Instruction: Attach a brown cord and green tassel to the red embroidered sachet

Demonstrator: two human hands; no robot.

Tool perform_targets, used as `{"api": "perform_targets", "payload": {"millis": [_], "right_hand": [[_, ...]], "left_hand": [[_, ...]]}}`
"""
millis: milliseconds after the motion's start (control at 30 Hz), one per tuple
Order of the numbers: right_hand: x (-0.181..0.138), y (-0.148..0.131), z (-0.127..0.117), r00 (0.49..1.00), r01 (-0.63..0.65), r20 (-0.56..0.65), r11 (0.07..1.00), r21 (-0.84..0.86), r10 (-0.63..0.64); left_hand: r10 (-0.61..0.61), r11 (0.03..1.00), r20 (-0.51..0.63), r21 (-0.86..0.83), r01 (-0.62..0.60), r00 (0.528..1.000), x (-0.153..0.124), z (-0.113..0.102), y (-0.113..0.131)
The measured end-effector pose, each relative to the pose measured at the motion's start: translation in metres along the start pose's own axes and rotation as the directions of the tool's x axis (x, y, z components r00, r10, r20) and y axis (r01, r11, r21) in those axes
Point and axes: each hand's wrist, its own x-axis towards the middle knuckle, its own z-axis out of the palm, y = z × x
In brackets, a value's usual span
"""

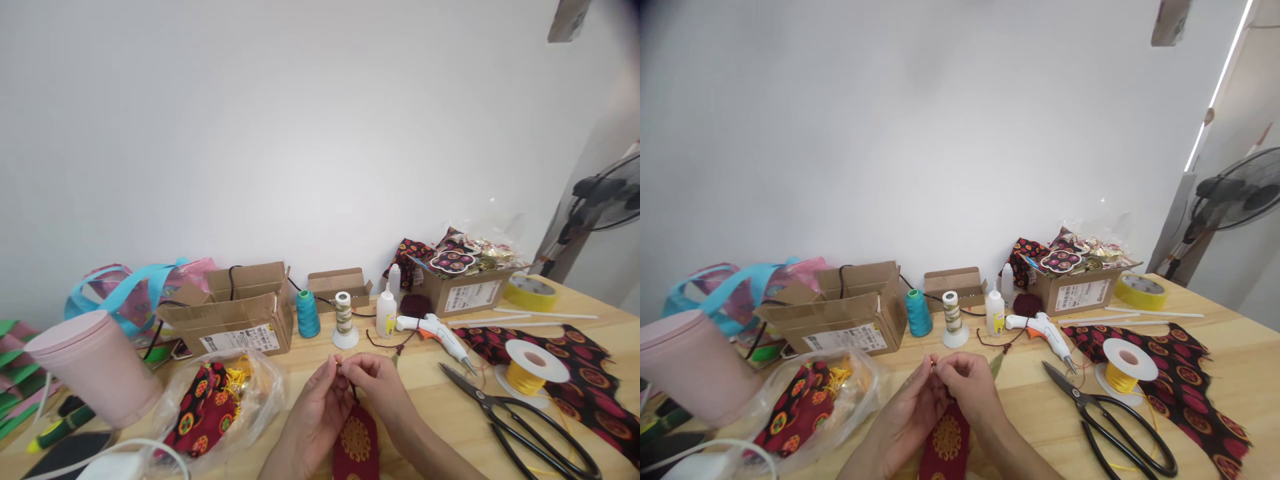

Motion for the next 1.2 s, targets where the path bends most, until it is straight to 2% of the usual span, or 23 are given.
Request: {"api": "perform_targets", "payload": {"millis": [767, 867, 967, 1033, 1133, 1200], "right_hand": [[-0.001, 0.0, 0.0, 0.989, 0.107, -0.084, 0.985, -0.136, -0.119], [-0.001, -0.001, 0.0, 0.988, 0.123, -0.08, 0.983, -0.14, -0.135], [-0.002, -0.006, 0.0, 0.979, 0.168, -0.088, 0.974, -0.15, -0.183], [-0.002, -0.01, 0.0, 0.978, 0.179, -0.084, 0.972, -0.149, -0.193], [-0.001, -0.011, -0.001, 0.973, 0.192, -0.082, 0.956, -0.221, -0.214], [-0.001, -0.009, -0.003, 0.964, 0.207, -0.095, 0.922, -0.328, -0.25]], "left_hand": [[0.0, 1.0, 0.059, 0.025, -0.002, 0.998, 0.0, -0.002, 0.0], [0.017, 1.0, 0.03, 0.022, -0.017, 0.999, 0.001, -0.001, 0.002], [0.056, 0.998, -0.068, 0.012, -0.055, 0.996, 0.002, 0.0, 0.004], [0.053, 0.999, -0.088, -0.006, -0.054, 0.995, 0.003, 0.001, 0.006], [0.014, 1.0, 0.0, -0.015, -0.014, 1.0, 0.001, 0.004, 0.009], [0.046, 0.998, 0.064, 0.05, -0.049, 0.997, -0.002, 0.007, 0.009]]}}
